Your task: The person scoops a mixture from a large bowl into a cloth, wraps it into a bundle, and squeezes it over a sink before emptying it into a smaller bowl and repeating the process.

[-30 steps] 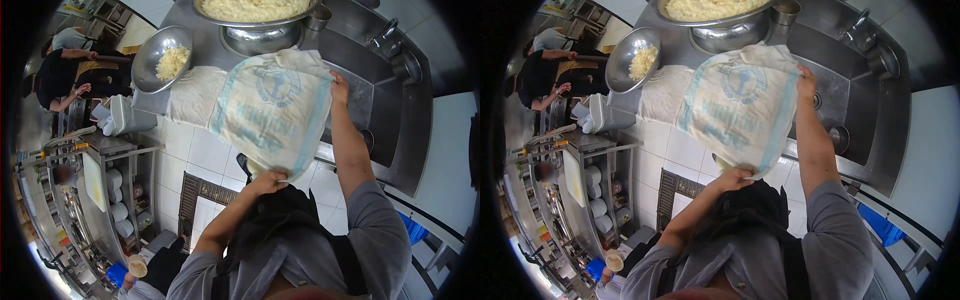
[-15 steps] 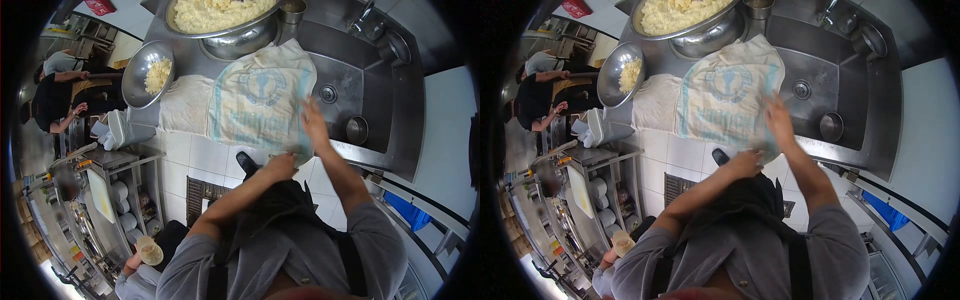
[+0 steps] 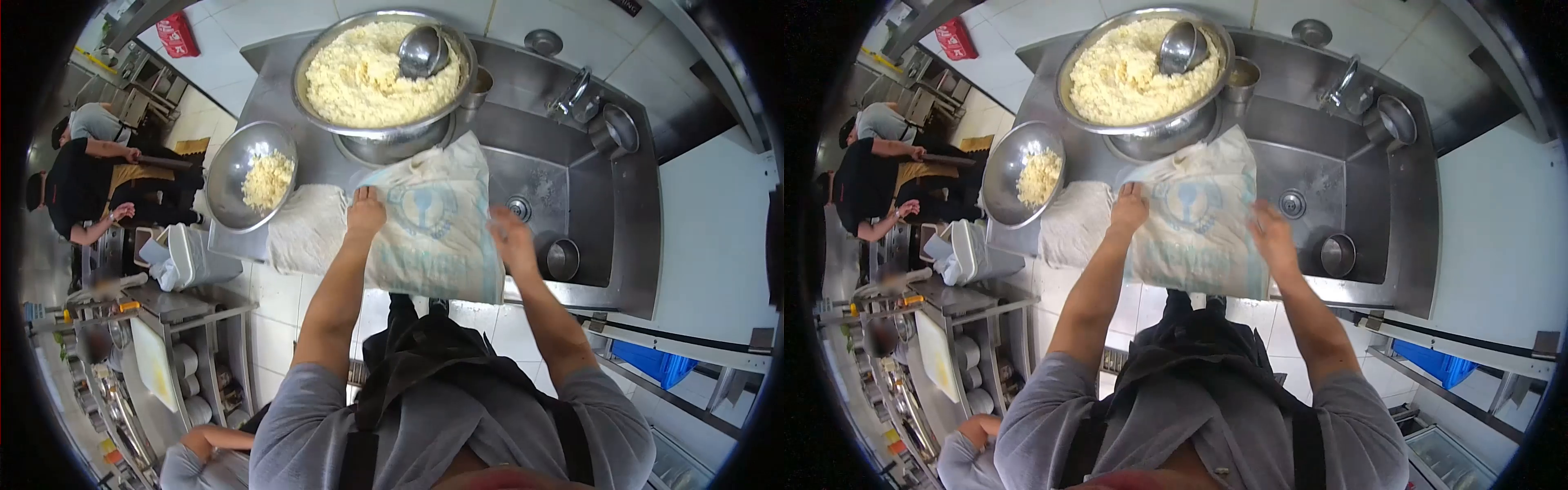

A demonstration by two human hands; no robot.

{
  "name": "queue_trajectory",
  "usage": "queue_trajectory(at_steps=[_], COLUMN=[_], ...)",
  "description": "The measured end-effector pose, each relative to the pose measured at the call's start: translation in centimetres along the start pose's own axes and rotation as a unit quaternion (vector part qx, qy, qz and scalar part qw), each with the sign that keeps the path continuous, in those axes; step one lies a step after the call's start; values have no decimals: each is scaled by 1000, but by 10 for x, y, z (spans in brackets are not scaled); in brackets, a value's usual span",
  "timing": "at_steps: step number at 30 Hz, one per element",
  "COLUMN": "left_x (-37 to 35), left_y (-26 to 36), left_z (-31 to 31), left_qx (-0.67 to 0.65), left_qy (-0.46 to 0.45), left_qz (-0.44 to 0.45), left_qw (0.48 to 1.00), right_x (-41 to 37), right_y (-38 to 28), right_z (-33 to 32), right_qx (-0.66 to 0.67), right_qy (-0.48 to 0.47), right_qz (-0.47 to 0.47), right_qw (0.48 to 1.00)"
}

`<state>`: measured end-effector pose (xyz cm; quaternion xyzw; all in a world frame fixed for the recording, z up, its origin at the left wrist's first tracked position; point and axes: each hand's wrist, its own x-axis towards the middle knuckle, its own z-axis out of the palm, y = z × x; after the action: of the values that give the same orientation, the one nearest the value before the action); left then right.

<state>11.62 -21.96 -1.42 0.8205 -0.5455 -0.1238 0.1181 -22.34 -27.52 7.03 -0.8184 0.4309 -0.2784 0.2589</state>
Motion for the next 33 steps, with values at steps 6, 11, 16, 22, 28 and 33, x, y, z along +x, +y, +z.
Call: queue_trajectory(at_steps=[6,11,16,22,28,33], left_x=[8,38,82,102,102,100], left_y=[-12,-6,3,-11,-17,-19], left_z=[-53,-163,-223,-193,-187,-188], left_qx=[-358,-692,-570,-419,-454,-514], left_qy=[101,152,92,179,132,110], left_qz=[-63,-144,-126,-80,-77,-77], left_qw=[926,691,806,886,878,847], right_x=[219,358,381,379,388,385], right_y=[-132,-121,-133,-154,-155,-122], right_z=[-55,-5,24,49,43,27], right_qx=[7,-186,-110,-262,-80,13], right_qy=[147,21,-57,-83,-174,-112], right_qz=[-29,33,203,-102,163,187], right_qw=[989,982,971,956,968,976])
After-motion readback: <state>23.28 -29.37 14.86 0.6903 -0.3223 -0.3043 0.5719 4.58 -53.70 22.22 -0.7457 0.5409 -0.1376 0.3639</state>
